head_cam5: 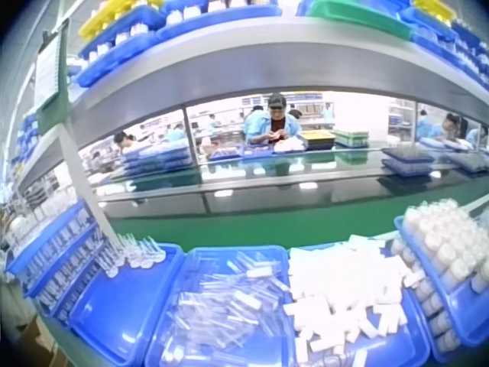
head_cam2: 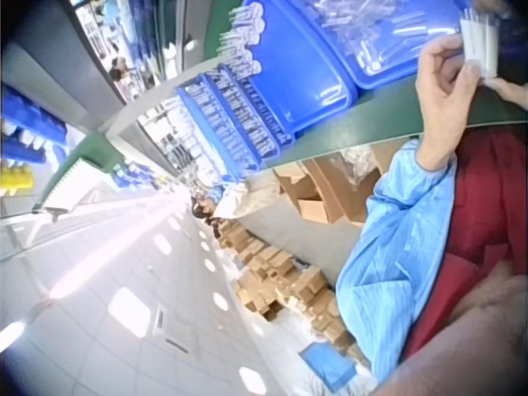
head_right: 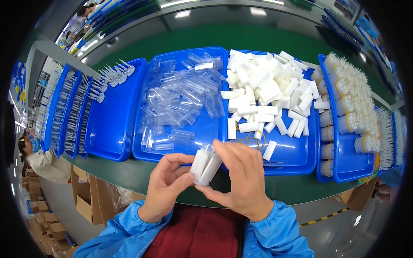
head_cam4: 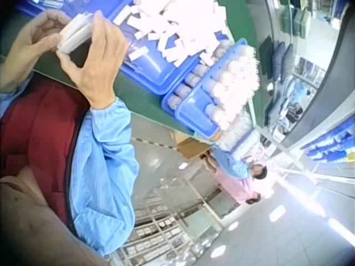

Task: Assemble small plastic cosmetic or pharmaceutical components by inserting filters and caps into clear containers and bundling them with rubber bands.

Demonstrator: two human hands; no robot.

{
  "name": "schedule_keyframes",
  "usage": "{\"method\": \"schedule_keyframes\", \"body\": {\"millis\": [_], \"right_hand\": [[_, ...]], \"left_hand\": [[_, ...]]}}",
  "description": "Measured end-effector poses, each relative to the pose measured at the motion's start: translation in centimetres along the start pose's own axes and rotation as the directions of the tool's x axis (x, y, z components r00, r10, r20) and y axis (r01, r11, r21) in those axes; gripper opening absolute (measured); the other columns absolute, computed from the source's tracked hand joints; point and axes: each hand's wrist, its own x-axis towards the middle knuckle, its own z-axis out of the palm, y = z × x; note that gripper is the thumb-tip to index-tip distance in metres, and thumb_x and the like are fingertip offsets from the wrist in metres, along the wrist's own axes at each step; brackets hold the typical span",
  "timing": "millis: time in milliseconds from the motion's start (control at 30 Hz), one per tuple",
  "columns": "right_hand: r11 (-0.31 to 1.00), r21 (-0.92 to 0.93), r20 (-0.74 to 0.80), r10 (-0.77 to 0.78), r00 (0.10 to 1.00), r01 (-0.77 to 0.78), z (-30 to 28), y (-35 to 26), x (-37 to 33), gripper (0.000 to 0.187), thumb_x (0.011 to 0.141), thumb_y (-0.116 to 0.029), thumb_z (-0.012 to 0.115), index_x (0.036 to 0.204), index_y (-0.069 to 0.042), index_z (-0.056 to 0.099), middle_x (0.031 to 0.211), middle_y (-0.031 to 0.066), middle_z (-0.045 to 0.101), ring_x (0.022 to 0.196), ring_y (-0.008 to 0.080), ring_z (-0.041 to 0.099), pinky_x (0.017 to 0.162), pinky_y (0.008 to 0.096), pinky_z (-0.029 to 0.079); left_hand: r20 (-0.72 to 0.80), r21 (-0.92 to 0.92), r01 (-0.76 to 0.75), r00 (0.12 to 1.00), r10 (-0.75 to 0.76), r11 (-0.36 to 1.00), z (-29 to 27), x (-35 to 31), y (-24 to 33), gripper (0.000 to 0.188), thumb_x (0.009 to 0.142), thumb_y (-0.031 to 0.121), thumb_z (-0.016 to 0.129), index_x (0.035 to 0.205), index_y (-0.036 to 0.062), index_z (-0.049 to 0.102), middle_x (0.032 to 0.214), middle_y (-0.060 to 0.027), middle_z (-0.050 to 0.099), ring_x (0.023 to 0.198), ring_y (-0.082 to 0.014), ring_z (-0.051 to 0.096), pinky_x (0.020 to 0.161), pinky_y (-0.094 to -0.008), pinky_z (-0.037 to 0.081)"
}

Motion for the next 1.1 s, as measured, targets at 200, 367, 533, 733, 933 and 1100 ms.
{"method": "schedule_keyframes", "body": {"millis": [200,367,533,733,933,1100], "right_hand": [[0.99,-0.041,0.067,-0.135,0.989,0.138,-0.6,-0.1,0.0,0.072,0.059,-0.019,0.091,0.124,-0.007,0.063,0.117,0.0072,0.066,0.1,0.0243,0.063,0.084,0.0383,0.045],[0.977,0.056,0.066,-0.211,0.975,0.208,1.2,0.0,0.1,0.073,0.062,-0.017,0.091,0.128,-0.006,0.063,0.12,0.0084,0.065,0.103,0.0255,0.063,0.085,0.0387,0.047],[0.979,0.185,0.219,-0.124,0.968,0.084,2.8,-0.8,3.1,0.068,0.071,-0.017,0.087,0.132,-0.004,0.061,0.121,0.012,0.064,0.103,0.0299,0.061,0.087,0.0405,0.048],[0.895,-0.175,0.284,-0.354,0.891,0.411,8.0,0.0,5.9,0.03,0.078,-0.009,0.065,0.107,-0.001,0.069,0.085,0.005,0.063,0.082,0.0205,0.061,0.07,0.0329,0.046],[0.868,-0.376,0.463,-0.126,0.877,0.323,6.7,-0.9,5.6,0.037,0.077,-0.004,0.066,0.114,0.0,0.067,0.086,0.0071,0.065,0.077,0.022,0.066,0.07,0.0336,0.051],[0.783,0.424,0.357,0.318,0.878,-0.456,2.2,-2.3,5.8,0.046,0.086,0.009,0.06,0.132,0.003,0.057,0.093,0.0106,0.064,0.086,0.0186,0.071,0.081,0.0307,0.057]], "left_hand": [[0.051,-0.023,-0.02,0.998,0.021,1.0,-0.2,-0.6,-0.5,0.042,0.098,0.001,0.064,0.135,-0.0036,0.045,0.138,-0.0162,0.052,0.125,-0.0266,0.058,0.101,-0.0367,0.053],[0.071,-0.081,-0.049,0.996,0.054,0.996,-1.0,-0.9,-0.9,0.042,0.097,0.002,0.065,0.135,-0.0015,0.048,0.141,-0.0152,0.05,0.126,-0.0268,0.056,0.1,-0.0373,0.053],[-0.121,-0.03,-0.135,0.984,0.131,0.99,-4.9,-1.8,-0.1,0.042,0.096,-0.004,0.063,0.136,-0.004,0.05,0.14,-0.0174,0.054,0.126,-0.0282,0.057,0.103,-0.0394,0.052],[-0.343,0.156,-0.221,0.902,0.263,0.963,-8.1,-1.9,2.2,0.047,0.098,0.006,0.061,0.142,-0.0011,0.047,0.138,-0.0197,0.055,0.126,-0.0305,0.058,0.103,-0.0527,0.053],[-0.279,0.227,-0.273,0.901,0.331,0.935,-7.9,-1.9,0.9,0.035,0.093,-0.007,0.064,0.127,-0.0043,0.058,0.139,-0.0176,0.051,0.125,-0.0261,0.057,0.103,-0.0396,0.053],[-0.14,0.27,-0.309,0.924,0.355,0.912,-5.1,-1.4,-0.5,0.028,0.089,-0.008,0.069,0.117,-0.0043,0.066,0.138,-0.0169,0.05,0.121,-0.0262,0.061,0.097,-0.0357,0.058]]}}
